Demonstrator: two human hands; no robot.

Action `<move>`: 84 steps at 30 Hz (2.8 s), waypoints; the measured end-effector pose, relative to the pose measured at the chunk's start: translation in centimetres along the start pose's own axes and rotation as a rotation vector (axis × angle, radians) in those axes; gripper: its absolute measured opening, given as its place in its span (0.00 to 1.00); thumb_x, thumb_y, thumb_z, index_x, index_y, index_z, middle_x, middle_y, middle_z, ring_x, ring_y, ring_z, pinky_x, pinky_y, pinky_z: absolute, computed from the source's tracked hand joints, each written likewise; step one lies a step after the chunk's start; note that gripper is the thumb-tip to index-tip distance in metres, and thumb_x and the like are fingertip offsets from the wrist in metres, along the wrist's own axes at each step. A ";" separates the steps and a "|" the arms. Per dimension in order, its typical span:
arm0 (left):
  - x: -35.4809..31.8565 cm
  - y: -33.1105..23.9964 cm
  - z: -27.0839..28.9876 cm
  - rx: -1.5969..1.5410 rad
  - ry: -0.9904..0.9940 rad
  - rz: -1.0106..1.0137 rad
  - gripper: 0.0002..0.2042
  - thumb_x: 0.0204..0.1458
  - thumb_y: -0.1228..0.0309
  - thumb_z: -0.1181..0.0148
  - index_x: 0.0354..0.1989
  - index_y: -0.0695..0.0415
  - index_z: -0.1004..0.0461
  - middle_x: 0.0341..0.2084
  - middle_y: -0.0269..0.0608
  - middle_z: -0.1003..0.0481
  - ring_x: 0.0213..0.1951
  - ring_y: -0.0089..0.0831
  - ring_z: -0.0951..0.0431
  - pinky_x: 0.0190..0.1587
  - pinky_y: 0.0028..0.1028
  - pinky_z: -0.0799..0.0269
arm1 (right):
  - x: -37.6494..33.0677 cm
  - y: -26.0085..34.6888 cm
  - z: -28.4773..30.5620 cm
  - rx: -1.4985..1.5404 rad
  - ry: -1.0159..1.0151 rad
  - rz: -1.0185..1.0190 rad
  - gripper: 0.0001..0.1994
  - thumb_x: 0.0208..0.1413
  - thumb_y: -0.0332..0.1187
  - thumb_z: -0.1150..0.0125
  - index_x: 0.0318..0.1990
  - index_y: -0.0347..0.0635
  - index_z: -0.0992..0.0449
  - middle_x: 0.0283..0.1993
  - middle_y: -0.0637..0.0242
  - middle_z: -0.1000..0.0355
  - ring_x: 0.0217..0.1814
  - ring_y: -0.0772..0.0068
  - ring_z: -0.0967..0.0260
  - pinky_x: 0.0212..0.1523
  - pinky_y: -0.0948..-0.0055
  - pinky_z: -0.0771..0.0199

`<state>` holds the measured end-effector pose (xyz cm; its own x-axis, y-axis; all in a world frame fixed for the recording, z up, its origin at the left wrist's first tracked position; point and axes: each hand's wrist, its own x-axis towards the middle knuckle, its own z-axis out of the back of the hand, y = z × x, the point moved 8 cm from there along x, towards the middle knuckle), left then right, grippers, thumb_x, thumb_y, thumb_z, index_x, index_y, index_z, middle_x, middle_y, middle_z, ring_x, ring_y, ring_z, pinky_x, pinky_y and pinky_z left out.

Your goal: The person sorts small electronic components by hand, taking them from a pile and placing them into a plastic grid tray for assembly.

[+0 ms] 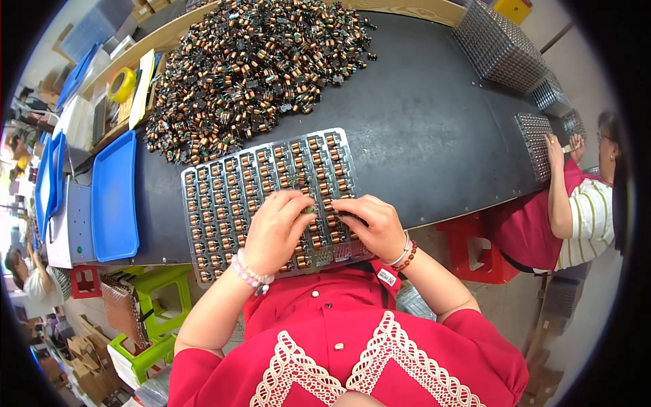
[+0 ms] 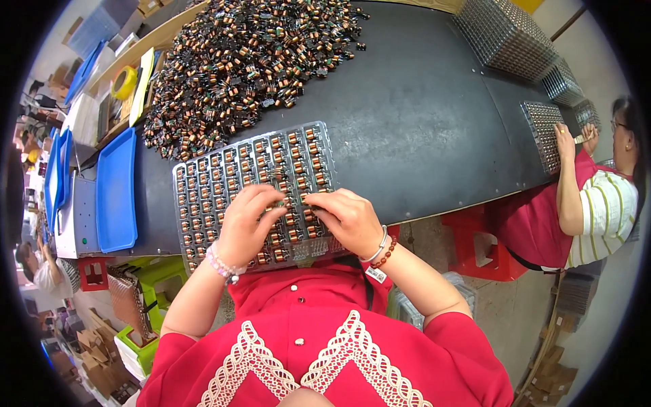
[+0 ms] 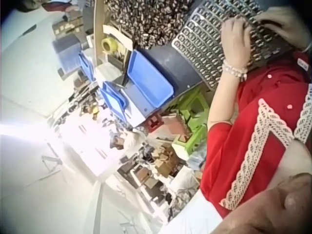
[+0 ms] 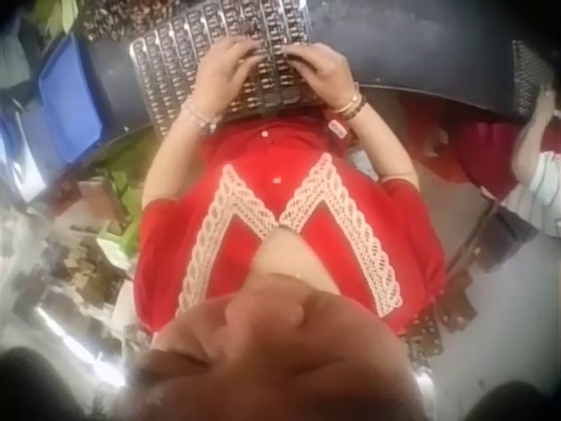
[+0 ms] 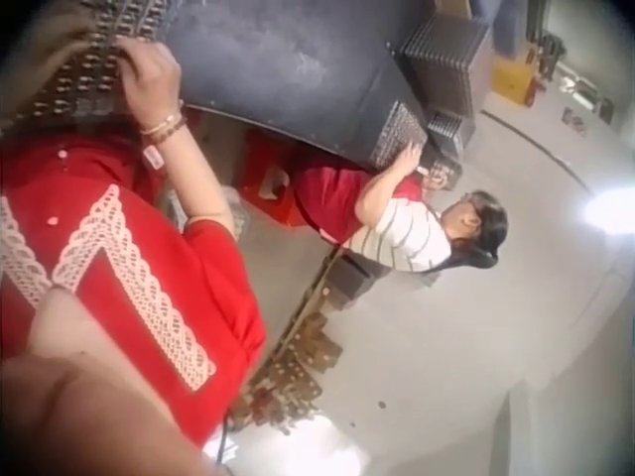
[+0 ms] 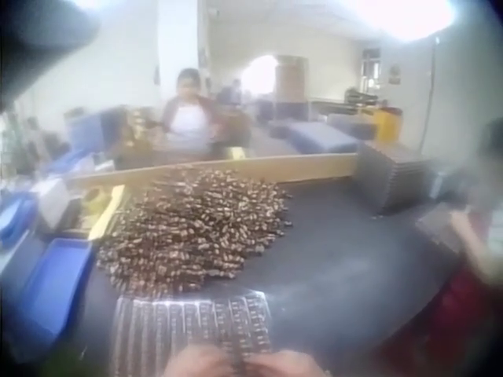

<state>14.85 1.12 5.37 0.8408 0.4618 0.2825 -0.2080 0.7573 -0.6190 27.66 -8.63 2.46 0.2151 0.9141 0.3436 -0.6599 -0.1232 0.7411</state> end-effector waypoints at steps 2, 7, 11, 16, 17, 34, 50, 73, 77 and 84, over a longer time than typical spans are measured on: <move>-1.0 -0.4 0.2 -0.070 0.000 0.037 0.10 0.48 0.76 0.37 0.40 0.61 0.24 0.45 0.48 0.27 0.40 0.41 0.23 0.43 0.32 0.27 | -0.2 0.0 0.1 -0.007 0.008 0.027 0.13 0.48 0.24 0.37 0.43 0.44 0.22 0.41 0.66 0.23 0.44 0.62 0.26 0.41 0.65 0.24; -3.8 0.1 -1.3 -0.455 0.026 0.229 0.08 0.47 0.80 0.36 0.37 0.61 0.22 0.42 0.45 0.24 0.39 0.31 0.21 0.42 0.27 0.25 | -0.5 1.1 0.1 -0.096 -0.012 0.134 0.11 0.47 0.26 0.36 0.40 0.44 0.23 0.46 0.63 0.24 0.45 0.61 0.26 0.45 0.65 0.24; -5.0 -0.8 -2.2 -0.378 0.045 0.177 0.08 0.48 0.80 0.37 0.37 0.60 0.22 0.39 0.43 0.23 0.40 0.35 0.21 0.42 0.28 0.24 | -1.0 1.0 -0.4 -0.177 -0.012 0.199 0.10 0.47 0.27 0.36 0.39 0.43 0.23 0.45 0.63 0.25 0.45 0.61 0.27 0.46 0.66 0.24; -5.7 -2.4 -3.1 -0.136 0.033 -0.048 0.08 0.44 0.79 0.36 0.34 0.57 0.22 0.39 0.38 0.23 0.46 0.40 0.25 0.50 0.36 0.29 | -0.9 1.9 0.1 -0.323 -0.043 0.293 0.11 0.45 0.28 0.33 0.38 0.43 0.22 0.46 0.64 0.25 0.46 0.61 0.27 0.50 0.61 0.26; -6.0 -2.2 -3.3 -0.144 0.014 -0.021 0.09 0.42 0.79 0.36 0.33 0.56 0.22 0.38 0.37 0.23 0.48 0.40 0.27 0.52 0.39 0.31 | -1.0 2.0 0.2 -0.322 -0.042 0.291 0.11 0.45 0.28 0.33 0.38 0.43 0.22 0.46 0.64 0.25 0.46 0.61 0.27 0.50 0.61 0.26; -6.6 -2.8 -3.0 0.013 -0.013 -0.032 0.08 0.41 0.78 0.35 0.32 0.56 0.21 0.40 0.37 0.24 0.50 0.42 0.29 0.51 0.40 0.33 | -2.9 2.5 1.4 -0.071 -0.055 0.196 0.11 0.44 0.24 0.32 0.37 0.41 0.20 0.43 0.60 0.22 0.40 0.61 0.24 0.40 0.68 0.22; 3.1 2.1 -1.7 0.449 -0.057 -0.108 0.22 0.42 0.84 0.45 0.50 0.58 0.27 0.42 0.46 0.28 0.48 0.44 0.31 0.52 0.39 0.34 | -5.8 1.4 1.5 -0.027 0.032 0.117 0.14 0.41 0.25 0.29 0.39 0.43 0.20 0.42 0.69 0.21 0.36 0.65 0.30 0.40 0.70 0.26; -4.9 -4.1 -5.3 -0.109 -0.088 -0.020 0.10 0.38 0.77 0.30 0.29 0.56 0.25 0.33 0.37 0.22 0.39 0.38 0.26 0.44 0.34 0.30 | -7.1 -0.5 2.1 0.066 -0.051 0.089 0.08 0.42 0.23 0.31 0.33 0.38 0.20 0.53 0.55 0.29 0.34 0.69 0.31 0.37 0.71 0.27; -5.3 -3.7 -5.4 -0.059 -0.156 -0.033 0.10 0.38 0.77 0.30 0.29 0.56 0.26 0.34 0.36 0.22 0.40 0.38 0.26 0.43 0.35 0.31 | -7.4 -0.7 2.0 0.079 -0.061 0.078 0.07 0.43 0.22 0.32 0.33 0.37 0.21 0.54 0.55 0.29 0.34 0.70 0.30 0.37 0.72 0.27; -5.6 -4.0 -5.6 -0.041 -0.175 -0.051 0.09 0.39 0.78 0.31 0.28 0.57 0.26 0.34 0.36 0.22 0.40 0.39 0.25 0.44 0.35 0.32 | -7.6 -0.8 1.9 0.085 -0.070 0.068 0.06 0.45 0.22 0.33 0.33 0.37 0.21 0.54 0.55 0.30 0.34 0.70 0.30 0.37 0.72 0.26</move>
<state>13.78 -7.14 2.15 0.7494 0.4992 0.4350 -0.1438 0.7640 -0.6289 27.92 -16.24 0.36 0.2237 0.8740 0.4314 -0.6117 -0.2187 0.7602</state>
